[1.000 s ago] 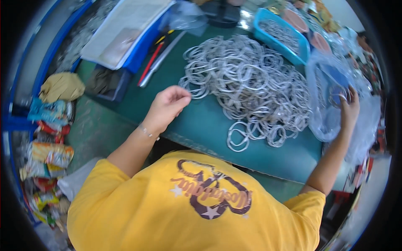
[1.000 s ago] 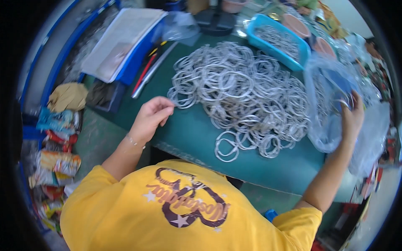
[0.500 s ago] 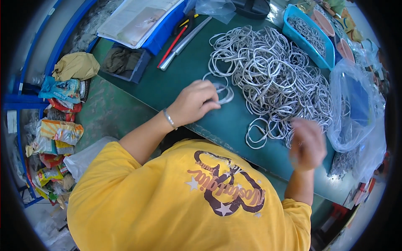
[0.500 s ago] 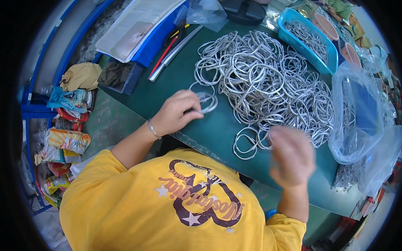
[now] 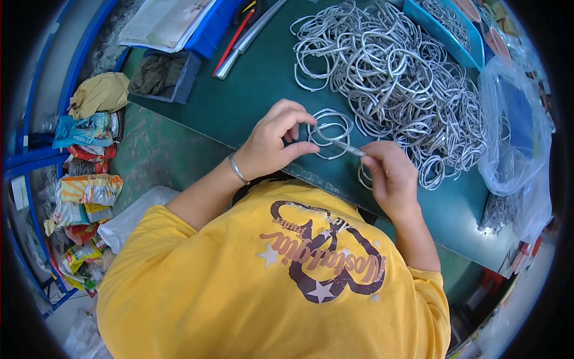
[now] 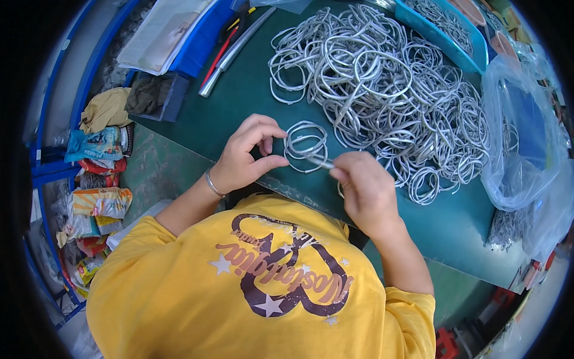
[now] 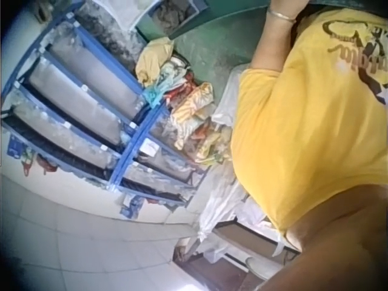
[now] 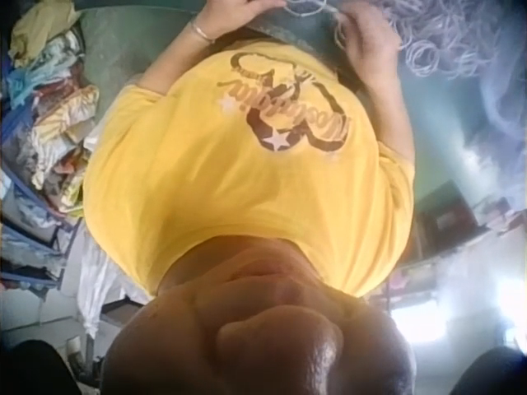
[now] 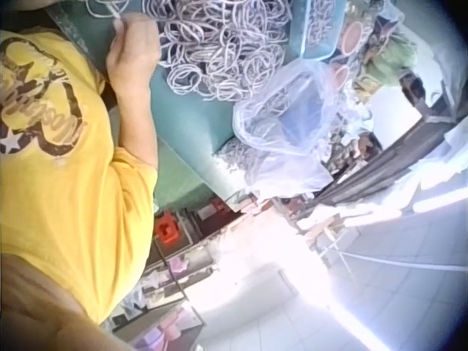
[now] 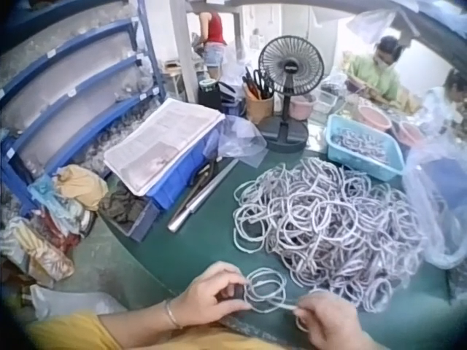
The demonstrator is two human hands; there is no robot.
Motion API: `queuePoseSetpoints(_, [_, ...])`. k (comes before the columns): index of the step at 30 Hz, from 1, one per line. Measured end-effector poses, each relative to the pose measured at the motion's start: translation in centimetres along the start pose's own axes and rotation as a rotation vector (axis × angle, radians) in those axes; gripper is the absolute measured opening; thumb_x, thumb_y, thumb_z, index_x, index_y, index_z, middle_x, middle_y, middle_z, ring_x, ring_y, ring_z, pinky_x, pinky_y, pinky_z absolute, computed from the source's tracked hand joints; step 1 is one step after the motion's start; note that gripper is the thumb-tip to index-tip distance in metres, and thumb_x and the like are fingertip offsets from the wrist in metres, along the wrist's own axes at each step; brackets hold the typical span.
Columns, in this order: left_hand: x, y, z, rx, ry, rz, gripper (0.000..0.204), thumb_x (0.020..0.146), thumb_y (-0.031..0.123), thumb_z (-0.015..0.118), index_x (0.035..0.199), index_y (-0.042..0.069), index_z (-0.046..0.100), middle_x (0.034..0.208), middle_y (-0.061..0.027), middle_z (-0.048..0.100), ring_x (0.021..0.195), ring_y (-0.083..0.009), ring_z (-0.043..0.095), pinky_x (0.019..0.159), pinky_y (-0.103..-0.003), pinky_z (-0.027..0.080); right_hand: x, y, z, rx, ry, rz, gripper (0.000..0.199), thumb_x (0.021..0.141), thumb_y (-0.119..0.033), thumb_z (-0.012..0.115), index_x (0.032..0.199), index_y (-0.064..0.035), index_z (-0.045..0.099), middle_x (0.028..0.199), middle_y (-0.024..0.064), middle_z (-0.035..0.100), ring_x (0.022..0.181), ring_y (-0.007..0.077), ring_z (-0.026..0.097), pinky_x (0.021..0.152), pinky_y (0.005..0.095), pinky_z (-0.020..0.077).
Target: The person picks up metal rings from a pile on a table, sorts through them by hand, and groups several rings together.
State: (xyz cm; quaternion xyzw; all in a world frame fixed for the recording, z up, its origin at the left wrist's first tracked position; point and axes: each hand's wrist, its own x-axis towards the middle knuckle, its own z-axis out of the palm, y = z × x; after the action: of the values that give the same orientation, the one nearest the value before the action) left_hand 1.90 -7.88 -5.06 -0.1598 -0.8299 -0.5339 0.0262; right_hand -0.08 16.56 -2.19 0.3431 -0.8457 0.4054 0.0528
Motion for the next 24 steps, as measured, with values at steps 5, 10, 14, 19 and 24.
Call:
queuePoseSetpoints(5, [0.5,0.4,0.9,-0.07,-0.002,0.013,0.035,0.072,0.004,0.076,0.104,0.004,0.061,0.098,-0.0057,0.052,0.07,-0.0094,0.051,0.062,-0.021,0.045,-0.7,0.1,0.0,0.698,0.142,0.624,0.006,0.092,-0.006,0.056,0.091,-0.0006,0.059,0.08,0.0051,0.064,0.063,0.0077,0.058,0.056,0.0196,0.0474])
queuePoseSetpoints(10, [1.4,1.6,1.7,-0.114,0.016,0.042,0.024,0.075,0.002,0.072,0.097,0.001,0.063,0.099,-0.0079,0.057,0.072,-0.0102,0.055,0.062,-0.022,0.046,-1.2,0.5,0.3,0.883,0.146,0.554,0.008,0.094,-0.004,0.052,0.096,0.0018,0.057,0.086,0.0074,0.064,0.068,0.009,0.061,0.061,0.0213,0.0527])
queuePoseSetpoints(14, [1.7,1.9,1.9,-0.083,0.046,0.119,0.01,0.076,0.0,0.07,0.085,0.001,0.066,0.087,-0.0083,0.061,0.072,-0.0141,0.058,0.062,-0.023,0.046,-1.5,0.3,0.2,0.85,0.17,0.533,0.008,0.093,-0.002,0.052,0.098,0.0017,0.057,0.087,0.0073,0.064,0.072,0.01,0.062,0.067,0.022,0.0532])
queuePoseSetpoints(19, [2.1,2.9,1.4,-0.028,0.113,0.292,0.013,0.073,-0.001,0.072,0.085,0.002,0.068,0.081,-0.0077,0.062,0.072,-0.0167,0.059,0.061,-0.024,0.046,-1.7,1.0,0.4,0.704,0.161,0.407,0.013,0.093,-0.002,0.051,0.104,0.002,0.057,0.091,0.0078,0.063,0.074,0.0108,0.062,0.067,0.0221,0.0531])
queuePoseSetpoints(24, [1.9,3.5,0.9,-0.002,0.107,0.342,0.016,0.071,-0.002,0.073,0.086,0.002,0.069,0.08,-0.0072,0.062,0.071,-0.0165,0.059,0.06,-0.024,0.045,-1.4,0.2,0.3,0.965,0.16,0.716,0.018,0.095,-0.011,0.051,0.104,0.0031,0.059,0.089,0.0077,0.063,0.071,0.011,0.062,0.063,0.0216,0.053])
